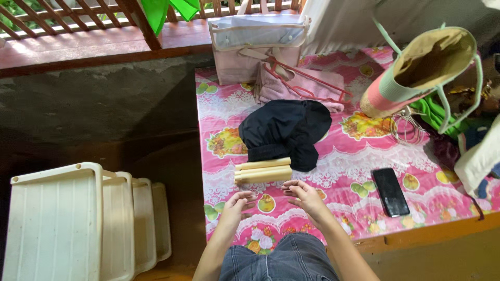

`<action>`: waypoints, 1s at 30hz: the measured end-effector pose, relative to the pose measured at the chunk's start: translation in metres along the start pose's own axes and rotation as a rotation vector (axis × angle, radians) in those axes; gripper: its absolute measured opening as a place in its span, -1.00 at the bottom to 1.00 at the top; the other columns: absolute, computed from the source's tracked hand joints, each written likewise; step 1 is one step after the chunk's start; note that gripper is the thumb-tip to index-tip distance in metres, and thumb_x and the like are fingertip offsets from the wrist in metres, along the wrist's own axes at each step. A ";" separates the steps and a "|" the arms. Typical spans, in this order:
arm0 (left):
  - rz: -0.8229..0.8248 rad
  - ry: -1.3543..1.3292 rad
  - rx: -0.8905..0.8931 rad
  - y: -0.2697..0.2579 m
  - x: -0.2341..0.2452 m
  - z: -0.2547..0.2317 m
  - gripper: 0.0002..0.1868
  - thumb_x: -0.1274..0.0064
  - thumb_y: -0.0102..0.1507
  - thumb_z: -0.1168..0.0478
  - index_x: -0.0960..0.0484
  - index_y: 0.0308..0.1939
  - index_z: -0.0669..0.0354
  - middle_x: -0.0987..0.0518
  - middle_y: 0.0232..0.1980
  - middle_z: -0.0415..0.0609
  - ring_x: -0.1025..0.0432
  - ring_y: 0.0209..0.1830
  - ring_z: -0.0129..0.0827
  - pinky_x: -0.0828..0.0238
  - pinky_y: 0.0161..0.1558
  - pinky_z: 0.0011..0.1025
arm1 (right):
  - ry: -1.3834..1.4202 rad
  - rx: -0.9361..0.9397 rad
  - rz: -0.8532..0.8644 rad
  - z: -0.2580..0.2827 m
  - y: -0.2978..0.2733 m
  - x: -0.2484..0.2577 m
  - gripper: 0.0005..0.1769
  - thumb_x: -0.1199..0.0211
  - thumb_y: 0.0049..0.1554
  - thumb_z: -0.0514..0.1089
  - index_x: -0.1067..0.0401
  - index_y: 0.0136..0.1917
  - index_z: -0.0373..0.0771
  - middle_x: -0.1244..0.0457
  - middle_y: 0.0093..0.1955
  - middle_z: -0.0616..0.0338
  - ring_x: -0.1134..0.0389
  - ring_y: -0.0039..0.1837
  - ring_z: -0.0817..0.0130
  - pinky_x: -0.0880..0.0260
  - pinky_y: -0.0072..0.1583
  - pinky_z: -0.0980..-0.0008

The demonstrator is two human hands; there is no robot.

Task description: The person picks up a stack of beige plastic trays and inserts short wooden dowels into the corner holes of each tray, one at a time. The trays are handled individually and placed back on the floor after each dowel insertion.

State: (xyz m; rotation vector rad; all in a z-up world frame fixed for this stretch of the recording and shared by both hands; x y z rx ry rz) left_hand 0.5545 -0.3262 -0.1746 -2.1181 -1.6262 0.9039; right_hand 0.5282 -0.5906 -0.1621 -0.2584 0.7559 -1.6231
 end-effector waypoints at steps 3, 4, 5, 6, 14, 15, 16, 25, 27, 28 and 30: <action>-0.211 0.025 0.007 0.044 0.015 0.023 -0.57 0.17 0.35 0.20 -0.34 0.31 0.11 -0.55 0.16 -0.11 -0.49 0.15 -0.38 -0.51 0.04 -0.28 | -0.020 -0.049 -0.037 -0.014 0.031 0.017 -0.63 -0.08 0.25 -0.10 -0.40 0.28 -0.24 -0.36 0.19 0.15 -0.38 0.18 0.38 -0.41 0.17 0.32; -0.247 0.043 0.013 0.058 0.020 0.030 -0.54 0.15 0.34 0.20 -0.32 0.34 0.15 -0.53 0.17 -0.11 -0.48 0.14 -0.38 -0.51 0.02 -0.27 | -0.027 -0.065 -0.053 -0.019 0.041 0.022 -0.61 -0.08 0.24 -0.09 -0.38 0.31 -0.22 -0.35 0.21 0.16 -0.37 0.17 0.39 -0.41 0.15 0.32; -0.282 0.060 0.020 0.071 0.026 0.036 -0.51 0.14 0.33 0.21 -0.30 0.36 0.18 -0.52 0.17 -0.11 -0.47 0.14 -0.38 -0.52 0.00 -0.26 | -0.037 -0.075 -0.066 -0.024 0.050 0.026 -0.57 -0.10 0.24 -0.09 -0.34 0.35 -0.20 -0.33 0.22 0.15 -0.37 0.17 0.38 -0.41 0.14 0.31; -0.316 0.078 0.028 0.084 0.031 0.041 -0.47 0.12 0.33 0.22 -0.28 0.38 0.22 -0.50 0.18 -0.11 -0.45 0.13 -0.38 -0.53 -0.02 -0.25 | -0.047 -0.085 -0.080 -0.029 0.059 0.031 -0.53 -0.11 0.23 -0.08 -0.30 0.39 -0.19 -0.32 0.24 0.13 -0.38 0.17 0.37 -0.42 0.14 0.30; -0.408 0.304 0.125 0.122 0.047 0.058 -0.36 0.10 0.30 0.19 -0.20 0.47 0.23 -0.57 0.20 0.12 -0.48 -0.02 -0.23 -0.49 -0.13 -0.26 | -0.031 -0.197 -0.156 -0.055 0.100 0.048 -0.22 -0.14 0.20 -0.11 0.04 0.62 -0.01 -0.30 0.30 0.02 -0.38 0.16 0.27 -0.45 0.11 0.25; -0.408 0.300 0.126 0.123 0.047 0.056 -0.34 0.10 0.30 0.19 -0.15 0.48 0.21 -0.55 0.24 0.08 -0.49 0.02 -0.26 -0.50 -0.11 -0.27 | -0.041 -0.206 -0.157 -0.056 0.101 0.048 -0.21 -0.13 0.20 -0.10 0.05 0.64 0.01 -0.30 0.31 0.03 -0.39 0.16 0.28 -0.45 0.11 0.24; -0.404 0.312 0.133 0.124 0.047 0.055 -0.34 0.11 0.31 0.18 -0.14 0.49 0.20 -0.53 0.26 0.08 -0.49 0.04 -0.26 -0.51 -0.09 -0.25 | -0.050 -0.215 -0.160 -0.057 0.101 0.047 -0.20 -0.12 0.20 -0.10 0.07 0.65 0.04 -0.30 0.31 0.04 -0.39 0.16 0.29 -0.45 0.11 0.24; -0.282 0.280 0.197 0.137 0.059 0.067 -0.23 0.19 0.34 0.15 0.11 0.60 0.04 -0.43 0.36 0.08 -0.45 0.19 -0.26 -0.51 0.04 -0.15 | -0.047 -0.246 -0.125 -0.061 0.108 0.046 -0.17 -0.10 0.19 -0.11 0.09 0.66 0.16 -0.29 0.34 -0.03 -0.40 0.15 0.22 -0.44 0.15 0.19; -0.270 0.260 0.209 0.140 0.061 0.069 -0.21 0.15 0.32 0.16 0.09 0.61 0.02 -0.46 0.33 0.11 -0.45 0.17 -0.23 -0.51 0.04 -0.13 | -0.062 -0.246 -0.117 -0.063 0.108 0.045 -0.19 -0.10 0.20 -0.09 0.06 0.65 0.15 -0.28 0.33 -0.02 -0.41 0.15 0.23 -0.45 0.14 0.20; -0.271 0.251 0.212 0.141 0.061 0.069 -0.21 0.16 0.32 0.16 0.10 0.61 0.01 -0.45 0.33 0.09 -0.45 0.17 -0.24 -0.51 0.04 -0.12 | -0.069 -0.245 -0.114 -0.063 0.109 0.045 -0.21 -0.10 0.20 -0.09 0.04 0.65 0.14 -0.27 0.33 -0.01 -0.41 0.15 0.24 -0.45 0.14 0.20; -0.272 0.233 0.220 0.142 0.061 0.068 -0.21 0.16 0.32 0.16 0.11 0.61 -0.01 -0.43 0.34 0.05 -0.44 0.18 -0.24 -0.51 0.04 -0.11 | -0.063 -0.244 -0.119 -0.064 0.110 0.044 -0.20 -0.12 0.19 -0.11 0.04 0.64 0.14 -0.27 0.32 -0.02 -0.40 0.14 0.23 -0.46 0.14 0.19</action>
Point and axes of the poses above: each hand's wrist, its own y-axis towards the middle knuckle, its own x-axis out of the back of the hand, z = x × y, the point moved 3 cm from there along y, towards the middle knuckle
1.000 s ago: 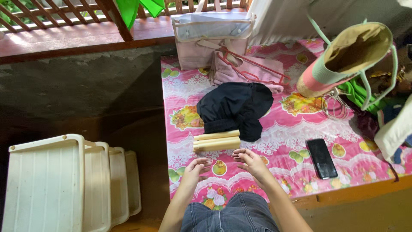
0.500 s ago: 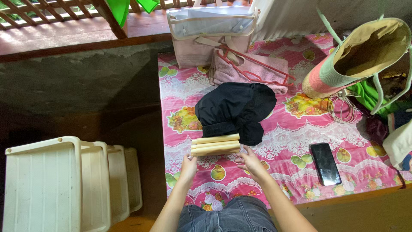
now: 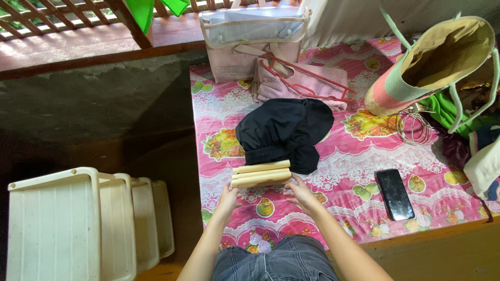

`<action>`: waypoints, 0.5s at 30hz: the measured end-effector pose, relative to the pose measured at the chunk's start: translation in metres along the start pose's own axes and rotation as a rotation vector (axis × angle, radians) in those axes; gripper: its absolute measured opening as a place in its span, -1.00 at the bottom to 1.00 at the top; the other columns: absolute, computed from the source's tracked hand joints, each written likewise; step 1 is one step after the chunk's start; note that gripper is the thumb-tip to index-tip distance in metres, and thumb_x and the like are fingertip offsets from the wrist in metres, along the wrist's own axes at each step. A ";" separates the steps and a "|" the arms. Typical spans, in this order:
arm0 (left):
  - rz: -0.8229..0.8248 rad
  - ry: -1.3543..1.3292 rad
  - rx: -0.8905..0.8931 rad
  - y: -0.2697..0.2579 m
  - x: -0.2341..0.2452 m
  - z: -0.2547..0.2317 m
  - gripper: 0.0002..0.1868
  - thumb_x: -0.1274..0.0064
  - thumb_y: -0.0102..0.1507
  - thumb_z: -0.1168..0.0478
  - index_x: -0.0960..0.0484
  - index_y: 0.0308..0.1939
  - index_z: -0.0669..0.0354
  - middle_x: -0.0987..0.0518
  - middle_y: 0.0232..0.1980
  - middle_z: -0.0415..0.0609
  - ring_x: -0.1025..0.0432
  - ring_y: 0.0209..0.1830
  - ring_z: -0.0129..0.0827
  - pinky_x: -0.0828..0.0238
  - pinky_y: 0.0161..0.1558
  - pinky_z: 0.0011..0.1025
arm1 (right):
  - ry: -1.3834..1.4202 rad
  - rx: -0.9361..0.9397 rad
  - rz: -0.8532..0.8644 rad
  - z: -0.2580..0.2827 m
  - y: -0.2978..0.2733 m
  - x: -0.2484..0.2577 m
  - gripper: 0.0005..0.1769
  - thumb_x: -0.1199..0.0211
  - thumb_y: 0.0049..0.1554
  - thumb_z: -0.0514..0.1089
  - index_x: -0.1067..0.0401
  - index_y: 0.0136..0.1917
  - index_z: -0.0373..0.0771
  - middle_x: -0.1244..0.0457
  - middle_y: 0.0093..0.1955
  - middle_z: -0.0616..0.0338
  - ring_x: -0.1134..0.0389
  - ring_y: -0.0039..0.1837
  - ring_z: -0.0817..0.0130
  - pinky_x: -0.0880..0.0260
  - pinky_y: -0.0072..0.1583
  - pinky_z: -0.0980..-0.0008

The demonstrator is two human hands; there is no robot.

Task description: The person picks up a stack of beige plastic trays and inserts short wooden dowels into the corner holes of each tray, one at a time. The trays are handled individually and placed back on the floor after each dowel insertion.

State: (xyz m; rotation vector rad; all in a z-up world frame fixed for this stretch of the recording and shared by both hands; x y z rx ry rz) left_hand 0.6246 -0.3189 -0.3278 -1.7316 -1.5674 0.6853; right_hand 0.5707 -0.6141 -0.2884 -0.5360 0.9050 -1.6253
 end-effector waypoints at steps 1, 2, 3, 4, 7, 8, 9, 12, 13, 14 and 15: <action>0.000 0.002 -0.007 0.000 0.000 -0.001 -0.21 0.16 0.33 0.16 0.10 0.61 -0.01 -0.42 0.34 0.05 -0.44 0.18 -0.24 -0.51 0.04 -0.12 | 0.003 0.000 -0.002 -0.001 0.000 0.000 -0.19 -0.12 0.19 -0.12 0.04 0.64 0.14 -0.26 0.31 -0.03 -0.39 0.14 0.22 -0.46 0.13 0.19; 0.000 0.005 -0.012 -0.001 0.001 -0.001 -0.21 0.16 0.33 0.15 0.10 0.61 0.00 -0.42 0.34 0.06 -0.44 0.17 -0.25 -0.51 0.04 -0.13 | 0.009 0.006 -0.001 -0.002 0.000 0.000 -0.20 -0.13 0.18 -0.12 0.03 0.64 0.13 -0.26 0.29 -0.02 -0.39 0.13 0.23 -0.46 0.13 0.20; 0.000 0.007 -0.018 -0.003 0.001 -0.001 -0.22 0.15 0.33 0.15 0.09 0.61 0.00 -0.42 0.34 0.06 -0.44 0.17 -0.25 -0.51 0.03 -0.14 | 0.015 0.013 0.000 -0.003 -0.001 -0.001 -0.20 -0.14 0.18 -0.13 0.01 0.63 0.12 -0.26 0.28 -0.02 -0.39 0.13 0.23 -0.47 0.12 0.20; 0.003 0.001 -0.017 -0.003 0.001 -0.002 -0.22 0.15 0.32 0.16 0.09 0.60 0.01 -0.41 0.34 0.04 -0.44 0.17 -0.25 -0.51 0.03 -0.14 | 0.020 0.020 0.001 -0.004 -0.001 -0.001 -0.20 -0.15 0.18 -0.13 0.00 0.63 0.11 -0.27 0.27 -0.02 -0.39 0.13 0.23 -0.47 0.12 0.21; 0.005 -0.012 -0.011 -0.006 0.001 -0.006 -0.21 0.14 0.31 0.18 0.08 0.60 0.02 -0.42 0.33 0.03 -0.44 0.17 -0.26 -0.51 0.00 -0.15 | 0.037 0.036 -0.015 -0.004 -0.003 -0.002 -0.22 -0.17 0.16 -0.12 -0.02 0.60 0.10 -0.29 0.28 0.09 -0.40 0.11 0.26 -0.47 0.10 0.22; 0.001 -0.011 -0.006 -0.007 0.001 -0.006 -0.21 0.14 0.31 0.18 0.07 0.60 0.02 -0.43 0.33 0.04 -0.43 0.17 -0.25 -0.51 0.00 -0.16 | 0.042 0.041 -0.011 -0.004 -0.004 -0.003 -0.22 -0.17 0.16 -0.12 -0.03 0.60 0.11 -0.29 0.27 0.09 -0.40 0.11 0.26 -0.47 0.10 0.22; -0.002 -0.011 0.000 -0.008 0.000 -0.007 -0.21 0.13 0.30 0.19 0.07 0.60 0.02 -0.44 0.32 0.05 -0.43 0.16 -0.24 -0.50 -0.01 -0.17 | 0.047 0.046 -0.007 -0.004 -0.004 -0.003 -0.21 -0.18 0.16 -0.12 -0.03 0.60 0.11 -0.28 0.27 0.10 -0.39 0.11 0.27 -0.47 0.10 0.22; 0.007 -0.026 0.007 -0.011 0.000 -0.010 -0.21 0.12 0.31 0.18 0.06 0.60 0.01 -0.45 0.31 0.09 -0.43 0.17 -0.25 -0.49 -0.02 -0.20 | 0.058 0.052 -0.003 -0.004 -0.007 -0.003 -0.21 -0.18 0.15 -0.12 -0.03 0.60 0.12 -0.28 0.27 0.10 -0.38 0.11 0.28 -0.46 0.09 0.22; 0.017 -0.029 0.002 -0.013 0.000 -0.011 -0.23 0.12 0.31 0.18 0.04 0.59 0.03 -0.46 0.31 0.07 -0.43 0.17 -0.26 -0.49 -0.02 -0.20 | 0.060 0.052 -0.003 -0.003 -0.008 -0.003 -0.21 -0.18 0.15 -0.12 -0.04 0.60 0.13 -0.28 0.27 0.11 -0.38 0.11 0.28 -0.45 0.09 0.22; 0.028 -0.033 -0.005 -0.014 -0.001 -0.013 -0.24 0.12 0.31 0.18 0.01 0.58 0.04 -0.46 0.31 0.05 -0.43 0.18 -0.28 -0.50 -0.01 -0.20 | 0.063 0.049 0.003 -0.002 -0.009 -0.003 -0.22 -0.18 0.16 -0.11 -0.04 0.60 0.12 -0.28 0.27 0.10 -0.38 0.11 0.28 -0.46 0.10 0.23; 0.038 -0.037 -0.011 -0.016 -0.001 -0.014 -0.26 0.12 0.31 0.18 -0.02 0.57 0.05 -0.46 0.30 0.04 -0.43 0.18 -0.29 -0.50 -0.01 -0.21 | 0.066 0.047 0.008 -0.002 -0.009 -0.003 -0.23 -0.18 0.17 -0.10 -0.04 0.60 0.12 -0.28 0.27 0.10 -0.38 0.11 0.28 -0.46 0.10 0.23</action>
Point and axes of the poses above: each hand's wrist, its own y-axis towards the middle knuckle, its own x-axis out of the back of the hand, z = x × y, the point moved 3 cm from there along y, towards the middle knuckle
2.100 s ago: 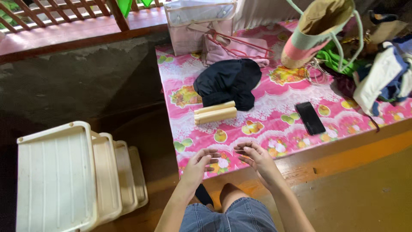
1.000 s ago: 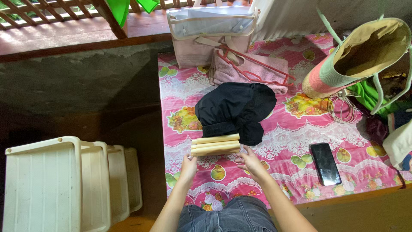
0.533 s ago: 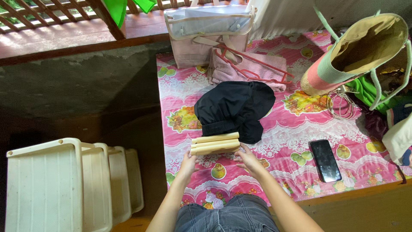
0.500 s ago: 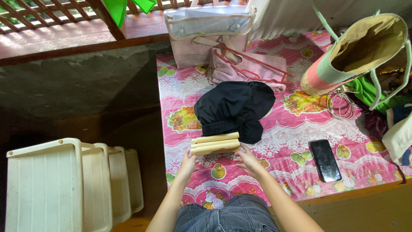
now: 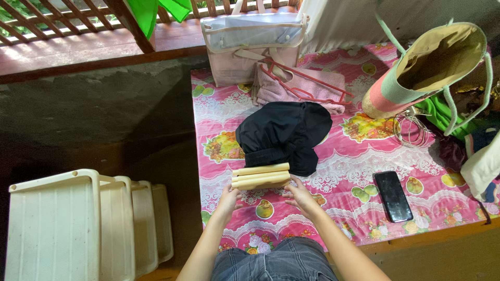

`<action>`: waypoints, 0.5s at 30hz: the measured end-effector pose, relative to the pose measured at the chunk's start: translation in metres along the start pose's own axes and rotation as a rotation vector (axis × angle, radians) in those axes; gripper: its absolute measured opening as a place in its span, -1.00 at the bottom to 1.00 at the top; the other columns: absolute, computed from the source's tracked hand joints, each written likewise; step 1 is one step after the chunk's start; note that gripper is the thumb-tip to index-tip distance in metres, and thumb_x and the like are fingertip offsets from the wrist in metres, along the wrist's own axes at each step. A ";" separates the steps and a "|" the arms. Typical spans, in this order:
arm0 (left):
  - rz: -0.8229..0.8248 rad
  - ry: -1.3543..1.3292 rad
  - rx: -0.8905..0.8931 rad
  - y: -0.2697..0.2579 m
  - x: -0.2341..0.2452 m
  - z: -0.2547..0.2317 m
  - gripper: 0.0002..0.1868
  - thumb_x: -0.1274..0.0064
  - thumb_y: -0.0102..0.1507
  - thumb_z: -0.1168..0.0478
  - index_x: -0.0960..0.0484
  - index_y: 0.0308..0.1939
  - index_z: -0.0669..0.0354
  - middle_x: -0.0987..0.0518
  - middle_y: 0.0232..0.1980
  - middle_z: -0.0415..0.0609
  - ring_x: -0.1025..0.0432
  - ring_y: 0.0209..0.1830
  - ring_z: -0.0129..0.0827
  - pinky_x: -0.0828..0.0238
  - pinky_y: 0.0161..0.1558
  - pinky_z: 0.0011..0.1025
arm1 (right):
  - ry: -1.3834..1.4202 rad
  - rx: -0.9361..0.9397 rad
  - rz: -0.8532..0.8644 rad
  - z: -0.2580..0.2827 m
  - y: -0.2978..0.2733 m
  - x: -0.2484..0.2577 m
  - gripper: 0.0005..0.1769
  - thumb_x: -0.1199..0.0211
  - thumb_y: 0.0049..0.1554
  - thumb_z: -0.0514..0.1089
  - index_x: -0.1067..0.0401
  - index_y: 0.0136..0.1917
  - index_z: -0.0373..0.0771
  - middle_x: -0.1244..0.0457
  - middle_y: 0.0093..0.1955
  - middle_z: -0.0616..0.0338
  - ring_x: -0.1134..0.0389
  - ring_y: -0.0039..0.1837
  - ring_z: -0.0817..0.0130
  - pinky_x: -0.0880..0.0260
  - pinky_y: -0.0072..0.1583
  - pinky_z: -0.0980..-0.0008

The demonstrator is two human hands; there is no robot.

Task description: The person picks up a stack of beige plastic trays and inserts short wooden dowels into the corner holes of each tray, one at a time. The trays are handled individually and placed back on the floor after each dowel insertion.

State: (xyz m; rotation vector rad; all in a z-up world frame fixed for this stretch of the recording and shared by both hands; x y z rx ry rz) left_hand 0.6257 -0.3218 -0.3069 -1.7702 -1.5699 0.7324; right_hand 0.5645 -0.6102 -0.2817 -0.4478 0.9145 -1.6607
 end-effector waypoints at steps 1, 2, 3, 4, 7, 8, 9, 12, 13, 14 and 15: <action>0.007 0.007 -0.005 -0.001 0.000 -0.001 -0.30 0.13 0.32 0.17 -0.07 0.54 0.06 -0.46 0.29 0.01 -0.43 0.18 -0.31 -0.50 0.00 -0.21 | 0.003 -0.003 0.006 0.000 -0.001 -0.001 -0.24 -0.18 0.18 -0.09 -0.05 0.60 0.11 -0.29 0.27 0.10 -0.38 0.12 0.28 -0.47 0.11 0.23; 0.015 0.015 -0.010 -0.002 0.000 -0.002 -0.33 0.14 0.32 0.16 -0.12 0.52 0.07 -0.47 0.27 -0.02 -0.43 0.18 -0.32 -0.49 0.00 -0.22 | 0.005 0.000 0.007 0.001 -0.001 -0.001 -0.24 -0.18 0.18 -0.09 -0.05 0.60 0.11 -0.28 0.27 0.11 -0.38 0.12 0.28 -0.47 0.11 0.23; 0.022 0.022 -0.014 -0.003 -0.001 -0.002 -0.37 0.14 0.32 0.15 -0.17 0.50 0.07 -0.48 0.26 -0.06 -0.43 0.18 -0.34 -0.49 0.00 -0.23 | 0.006 0.002 0.007 0.002 -0.002 -0.002 -0.25 -0.17 0.18 -0.09 -0.06 0.59 0.11 -0.27 0.27 0.13 -0.38 0.12 0.29 -0.47 0.11 0.22; 0.021 0.022 -0.019 -0.003 -0.001 -0.002 -0.38 0.14 0.32 0.15 -0.19 0.48 0.07 -0.49 0.23 -0.04 -0.43 0.17 -0.33 -0.48 0.00 -0.21 | 0.008 0.004 0.008 0.002 -0.003 -0.002 -0.25 -0.17 0.17 -0.09 -0.07 0.59 0.11 -0.27 0.27 0.15 -0.39 0.12 0.29 -0.47 0.11 0.22; 0.029 0.017 -0.037 -0.003 -0.002 0.000 -0.42 0.12 0.32 0.16 -0.25 0.45 0.06 -0.51 0.16 -0.02 -0.42 0.11 -0.32 -0.47 0.00 -0.18 | 0.009 0.009 0.008 0.004 -0.006 -0.002 -0.25 -0.18 0.17 -0.09 -0.08 0.59 0.12 -0.26 0.26 0.14 -0.38 0.11 0.29 -0.47 0.11 0.21; 0.038 0.013 -0.047 -0.003 -0.002 0.002 -0.43 0.12 0.32 0.16 -0.27 0.44 0.06 -0.50 0.15 -0.03 -0.40 0.08 -0.31 -0.46 -0.01 -0.18 | 0.004 0.013 0.013 0.005 -0.007 -0.003 -0.25 -0.17 0.17 -0.09 -0.07 0.60 0.12 -0.26 0.26 0.15 -0.38 0.12 0.30 -0.46 0.11 0.21; 0.047 0.009 -0.055 -0.003 -0.002 0.004 -0.43 0.11 0.32 0.17 -0.28 0.43 0.07 -0.49 0.14 -0.04 -0.38 0.05 -0.30 -0.45 -0.02 -0.17 | -0.001 0.014 0.016 0.004 -0.009 -0.002 -0.25 -0.17 0.18 -0.08 -0.06 0.60 0.13 -0.26 0.27 0.16 -0.38 0.13 0.30 -0.46 0.12 0.21; 0.040 0.051 -0.050 -0.003 0.000 0.008 -0.43 0.12 0.32 0.15 -0.28 0.44 0.05 -0.52 0.16 -0.03 -0.42 0.08 -0.35 -0.45 -0.01 -0.17 | 0.005 0.015 0.028 0.004 -0.013 -0.001 -0.25 -0.16 0.19 -0.08 -0.05 0.61 0.12 -0.26 0.26 0.11 -0.37 0.13 0.29 -0.46 0.14 0.20; 0.038 0.041 -0.043 -0.003 0.000 0.008 -0.41 0.12 0.31 0.16 -0.25 0.45 0.02 -0.50 0.18 -0.05 -0.42 0.09 -0.35 -0.47 0.00 -0.16 | 0.010 0.014 0.031 0.003 -0.013 0.000 -0.25 -0.16 0.20 -0.09 -0.05 0.61 0.12 -0.26 0.26 0.09 -0.36 0.13 0.29 -0.45 0.14 0.20; 0.035 0.031 -0.037 -0.004 0.000 0.009 -0.39 0.12 0.31 0.16 -0.21 0.47 -0.01 -0.49 0.19 -0.07 -0.41 0.10 -0.35 -0.48 0.01 -0.14 | 0.008 0.011 0.028 0.002 -0.013 0.000 -0.26 -0.15 0.20 -0.09 -0.04 0.61 0.10 -0.26 0.27 0.10 -0.36 0.14 0.29 -0.45 0.15 0.20; 0.033 0.021 -0.030 -0.006 0.000 0.009 -0.37 0.12 0.30 0.17 -0.18 0.48 -0.04 -0.47 0.21 -0.09 -0.41 0.11 -0.34 -0.49 0.02 -0.13 | 0.005 0.008 0.026 0.001 -0.013 0.001 -0.26 -0.14 0.20 -0.09 -0.03 0.61 0.08 -0.27 0.28 0.12 -0.37 0.15 0.29 -0.45 0.16 0.20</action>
Point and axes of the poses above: each hand's wrist, its own y-axis towards the middle knuckle, its own x-axis out of the back of the hand, z = x × y, the point moved 3 cm from there along y, towards the middle knuckle
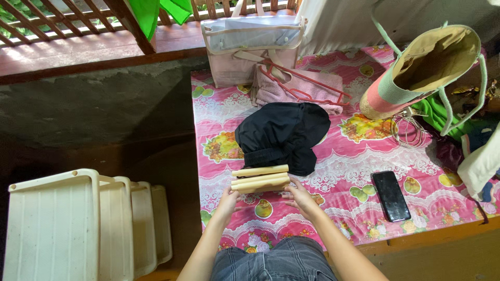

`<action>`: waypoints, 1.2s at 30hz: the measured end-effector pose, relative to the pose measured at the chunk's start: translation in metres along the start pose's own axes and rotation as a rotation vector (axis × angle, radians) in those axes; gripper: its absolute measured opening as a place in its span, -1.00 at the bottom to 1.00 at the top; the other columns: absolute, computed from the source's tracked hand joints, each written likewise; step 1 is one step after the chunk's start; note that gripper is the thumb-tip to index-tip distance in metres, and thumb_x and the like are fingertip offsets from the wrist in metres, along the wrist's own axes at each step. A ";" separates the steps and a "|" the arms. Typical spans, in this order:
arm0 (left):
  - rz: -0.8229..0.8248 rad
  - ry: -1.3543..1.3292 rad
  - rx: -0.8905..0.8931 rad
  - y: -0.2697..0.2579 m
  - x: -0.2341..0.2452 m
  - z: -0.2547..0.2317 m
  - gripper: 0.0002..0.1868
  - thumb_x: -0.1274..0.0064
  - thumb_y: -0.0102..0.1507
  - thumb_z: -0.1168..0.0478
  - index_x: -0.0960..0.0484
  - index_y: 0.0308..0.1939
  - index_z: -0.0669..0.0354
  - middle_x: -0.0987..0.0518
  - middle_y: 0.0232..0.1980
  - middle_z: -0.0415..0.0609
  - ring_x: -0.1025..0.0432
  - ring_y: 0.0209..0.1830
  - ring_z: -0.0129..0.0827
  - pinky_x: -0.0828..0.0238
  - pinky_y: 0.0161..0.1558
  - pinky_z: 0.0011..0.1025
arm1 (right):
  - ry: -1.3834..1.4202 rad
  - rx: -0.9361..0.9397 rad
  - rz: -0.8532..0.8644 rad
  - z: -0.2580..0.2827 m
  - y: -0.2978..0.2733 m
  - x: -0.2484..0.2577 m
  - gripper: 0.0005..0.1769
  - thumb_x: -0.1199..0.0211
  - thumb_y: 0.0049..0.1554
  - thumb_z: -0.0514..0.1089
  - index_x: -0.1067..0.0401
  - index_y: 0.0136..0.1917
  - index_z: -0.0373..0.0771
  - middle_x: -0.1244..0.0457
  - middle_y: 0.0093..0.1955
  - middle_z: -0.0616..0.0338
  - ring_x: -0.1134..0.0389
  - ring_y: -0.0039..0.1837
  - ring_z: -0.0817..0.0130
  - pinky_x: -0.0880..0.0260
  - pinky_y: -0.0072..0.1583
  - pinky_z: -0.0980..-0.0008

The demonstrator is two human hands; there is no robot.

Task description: The person picks up a stack of beige plastic trays and inserts short wooden dowels into the corner holes of each tray, one at a time. The trays are handled individually and placed back on the floor after each dowel insertion.

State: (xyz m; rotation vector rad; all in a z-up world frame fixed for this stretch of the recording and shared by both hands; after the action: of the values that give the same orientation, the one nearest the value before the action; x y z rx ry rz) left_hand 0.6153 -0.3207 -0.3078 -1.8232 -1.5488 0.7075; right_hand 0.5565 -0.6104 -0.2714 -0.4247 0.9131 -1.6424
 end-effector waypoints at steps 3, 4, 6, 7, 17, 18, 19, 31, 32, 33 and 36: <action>-0.016 0.013 0.004 -0.009 -0.002 -0.003 -0.33 0.12 0.29 0.18 -0.12 0.50 -0.08 -0.43 0.27 -0.16 -0.41 0.16 -0.36 -0.47 0.02 -0.14 | 0.001 0.012 -0.003 -0.005 0.001 0.002 -0.30 -0.13 0.20 -0.09 -0.07 0.58 0.03 -0.28 0.28 0.12 -0.37 0.16 0.28 -0.43 0.15 0.21; -0.044 0.017 -0.002 -0.013 -0.002 -0.005 -0.33 0.10 0.28 0.19 -0.16 0.49 -0.06 -0.45 0.26 -0.09 -0.41 0.16 -0.33 -0.50 0.01 -0.16 | 0.004 0.020 -0.003 -0.007 0.002 0.003 -0.32 -0.14 0.20 -0.08 -0.10 0.57 0.00 -0.28 0.28 0.11 -0.37 0.15 0.27 -0.42 0.14 0.22; -0.098 0.025 -0.013 -0.022 -0.002 -0.010 -0.33 0.05 0.26 0.22 -0.22 0.47 -0.02 -0.50 0.25 0.04 -0.41 0.17 -0.25 -0.55 -0.01 -0.18 | 0.016 0.051 -0.010 -0.010 0.002 0.005 -0.36 -0.13 0.20 -0.10 -0.13 0.53 -0.06 -0.28 0.28 0.09 -0.37 0.16 0.28 -0.43 0.15 0.24; -0.124 0.024 -0.020 -0.026 -0.003 -0.013 -0.36 0.04 0.26 0.22 -0.27 0.45 0.00 -0.51 0.24 0.07 -0.43 0.16 -0.23 -0.55 -0.03 -0.20 | 0.022 0.067 -0.013 -0.011 0.002 0.006 -0.39 -0.13 0.21 -0.11 -0.15 0.51 -0.10 -0.28 0.28 0.07 -0.36 0.17 0.28 -0.43 0.15 0.24; -0.185 -0.102 -0.170 -0.054 -0.009 -0.009 -0.61 0.06 0.30 0.21 -0.42 0.20 0.21 -0.54 0.15 -0.04 -0.44 -0.01 -0.34 -0.49 -0.05 -0.30 | 0.119 0.199 -0.144 -0.014 -0.020 0.013 -0.61 -0.08 0.25 -0.11 -0.23 0.31 -0.27 -0.27 0.21 0.02 -0.38 0.18 0.22 -0.46 0.15 0.21; -0.194 -0.120 -0.174 -0.057 -0.011 -0.007 -0.64 0.08 0.32 0.20 -0.44 0.17 0.25 -0.55 0.13 -0.02 -0.45 -0.05 -0.31 -0.48 -0.06 -0.32 | 0.111 0.227 -0.156 -0.011 -0.026 0.012 -0.64 -0.08 0.26 -0.11 -0.23 0.28 -0.28 -0.27 0.19 0.01 -0.39 0.17 0.23 -0.46 0.14 0.20; -0.206 -0.130 -0.201 -0.061 -0.011 -0.005 -0.66 0.09 0.34 0.18 -0.45 0.17 0.23 -0.56 0.10 -0.01 -0.44 -0.05 -0.34 -0.46 -0.06 -0.34 | 0.103 0.255 -0.167 -0.007 -0.033 0.012 -0.67 -0.07 0.27 -0.10 -0.24 0.25 -0.29 -0.27 0.18 0.01 -0.40 0.15 0.23 -0.46 0.12 0.19; -0.334 -0.364 -0.376 -0.141 0.016 -0.005 -0.74 0.05 0.39 0.14 -0.57 0.03 0.23 -0.62 -0.08 -0.03 -0.51 -0.07 -0.38 -0.44 -0.12 -0.39 | -0.031 0.407 0.010 0.051 -0.101 -0.012 -0.65 -0.13 0.25 -0.12 -0.23 0.26 -0.24 -0.34 0.05 0.00 -0.44 0.02 0.23 -0.47 0.06 0.23; -0.346 -0.373 -0.381 -0.152 0.017 -0.004 -0.74 0.05 0.39 0.15 -0.57 0.03 0.24 -0.61 -0.09 0.00 -0.50 -0.08 -0.37 -0.44 -0.12 -0.38 | -0.054 0.413 0.049 0.054 -0.104 -0.017 -0.65 -0.12 0.25 -0.12 -0.24 0.28 -0.24 -0.35 0.06 -0.01 -0.44 0.02 0.24 -0.48 0.07 0.24; -0.358 -0.382 -0.386 -0.162 0.019 -0.002 -0.75 0.04 0.40 0.15 -0.57 0.04 0.24 -0.60 -0.10 0.02 -0.49 -0.10 -0.36 -0.44 -0.13 -0.38 | -0.076 0.419 0.088 0.056 -0.107 -0.021 -0.64 -0.11 0.26 -0.11 -0.25 0.29 -0.24 -0.36 0.06 -0.03 -0.44 0.02 0.25 -0.48 0.08 0.24; -0.426 -0.466 -0.422 -0.187 0.020 0.004 -0.76 0.08 0.37 0.16 -0.52 0.00 0.24 -0.60 -0.07 -0.04 -0.55 -0.10 -0.40 -0.51 -0.22 -0.39 | -0.117 0.429 0.201 0.063 -0.110 -0.035 -0.62 -0.09 0.26 -0.10 -0.29 0.32 -0.25 -0.37 0.07 -0.04 -0.45 0.03 0.25 -0.49 0.10 0.24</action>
State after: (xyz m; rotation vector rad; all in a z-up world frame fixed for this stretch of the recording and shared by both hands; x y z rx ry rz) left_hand 0.4951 -0.2808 -0.1685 -1.5772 -2.4563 0.6607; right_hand 0.5377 -0.5937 -0.1425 -0.1256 0.4795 -1.5567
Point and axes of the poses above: each hand's wrist, its own y-axis towards the middle knuckle, its own x-axis out of the back of the hand, z = x × y, the point moved 3 cm from there along y, towards the middle knuckle
